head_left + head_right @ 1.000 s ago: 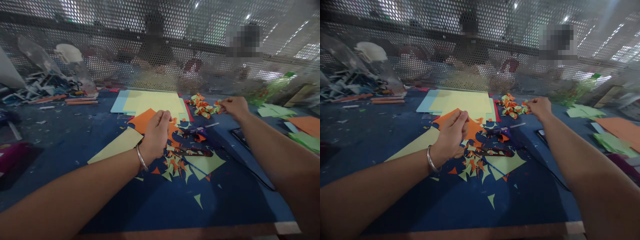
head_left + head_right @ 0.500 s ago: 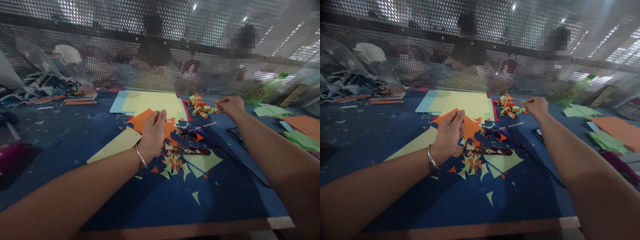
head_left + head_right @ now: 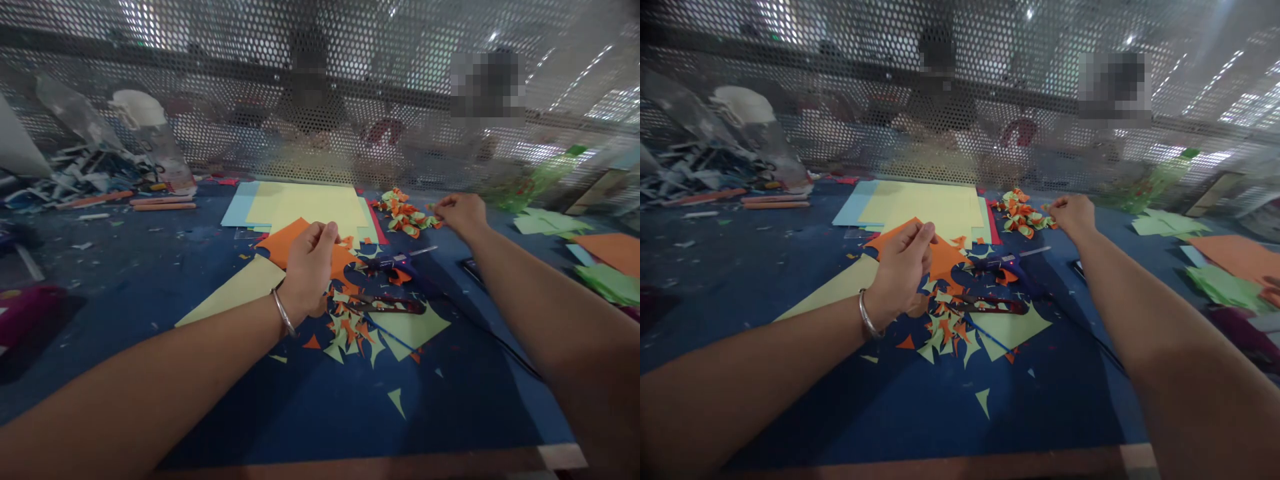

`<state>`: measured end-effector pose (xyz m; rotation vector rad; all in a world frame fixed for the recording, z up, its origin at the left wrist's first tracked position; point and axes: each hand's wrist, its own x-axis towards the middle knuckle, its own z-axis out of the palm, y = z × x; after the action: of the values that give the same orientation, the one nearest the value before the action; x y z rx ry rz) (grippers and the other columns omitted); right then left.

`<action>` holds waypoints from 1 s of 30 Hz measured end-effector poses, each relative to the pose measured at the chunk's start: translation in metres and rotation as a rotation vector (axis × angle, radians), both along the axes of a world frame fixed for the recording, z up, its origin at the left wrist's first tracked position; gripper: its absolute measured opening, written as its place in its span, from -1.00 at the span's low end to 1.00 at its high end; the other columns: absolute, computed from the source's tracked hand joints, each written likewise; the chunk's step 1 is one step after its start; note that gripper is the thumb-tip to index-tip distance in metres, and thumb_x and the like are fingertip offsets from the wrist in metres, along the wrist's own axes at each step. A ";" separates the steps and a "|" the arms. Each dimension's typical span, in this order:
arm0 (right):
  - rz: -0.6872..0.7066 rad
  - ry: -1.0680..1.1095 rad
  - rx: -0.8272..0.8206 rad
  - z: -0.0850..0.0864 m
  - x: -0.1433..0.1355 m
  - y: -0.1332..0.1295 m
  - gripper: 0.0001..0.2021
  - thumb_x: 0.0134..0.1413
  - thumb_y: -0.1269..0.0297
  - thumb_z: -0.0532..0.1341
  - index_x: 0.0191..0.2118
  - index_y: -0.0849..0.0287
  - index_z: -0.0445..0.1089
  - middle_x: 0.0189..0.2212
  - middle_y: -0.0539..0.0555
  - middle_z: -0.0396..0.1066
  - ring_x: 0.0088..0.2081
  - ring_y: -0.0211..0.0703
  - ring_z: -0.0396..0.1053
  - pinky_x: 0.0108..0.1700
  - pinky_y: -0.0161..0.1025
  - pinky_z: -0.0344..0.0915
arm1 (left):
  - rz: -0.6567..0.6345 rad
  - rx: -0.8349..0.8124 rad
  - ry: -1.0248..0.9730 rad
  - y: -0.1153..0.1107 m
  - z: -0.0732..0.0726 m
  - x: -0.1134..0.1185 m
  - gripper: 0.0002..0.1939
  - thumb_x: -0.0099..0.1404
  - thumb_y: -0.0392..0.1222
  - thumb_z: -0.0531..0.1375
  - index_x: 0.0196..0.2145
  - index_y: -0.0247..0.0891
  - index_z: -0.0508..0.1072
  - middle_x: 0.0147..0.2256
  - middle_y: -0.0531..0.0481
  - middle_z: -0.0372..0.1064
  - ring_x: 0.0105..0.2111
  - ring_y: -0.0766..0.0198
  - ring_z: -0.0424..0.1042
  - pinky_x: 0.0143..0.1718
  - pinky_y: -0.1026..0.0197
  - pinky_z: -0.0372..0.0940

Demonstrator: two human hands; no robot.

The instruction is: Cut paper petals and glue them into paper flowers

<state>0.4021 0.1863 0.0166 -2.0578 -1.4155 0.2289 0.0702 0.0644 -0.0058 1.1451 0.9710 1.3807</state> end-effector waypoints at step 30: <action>0.676 0.533 -0.146 0.010 -0.112 -0.153 -0.70 0.04 0.03 0.39 -0.29 0.20 0.54 -0.48 0.04 0.51 -0.54 -0.31 0.36 -0.50 -0.34 0.30 | -0.190 0.352 0.474 -0.007 -0.002 -0.003 -0.74 0.36 -0.06 0.22 -0.08 -0.22 0.55 -0.15 -0.09 0.54 -0.29 0.31 0.45 -0.29 0.27 0.32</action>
<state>0.2903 0.0334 0.0268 -1.3826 -1.7066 1.0945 0.0672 0.0577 -0.0074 1.8389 0.9315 1.1752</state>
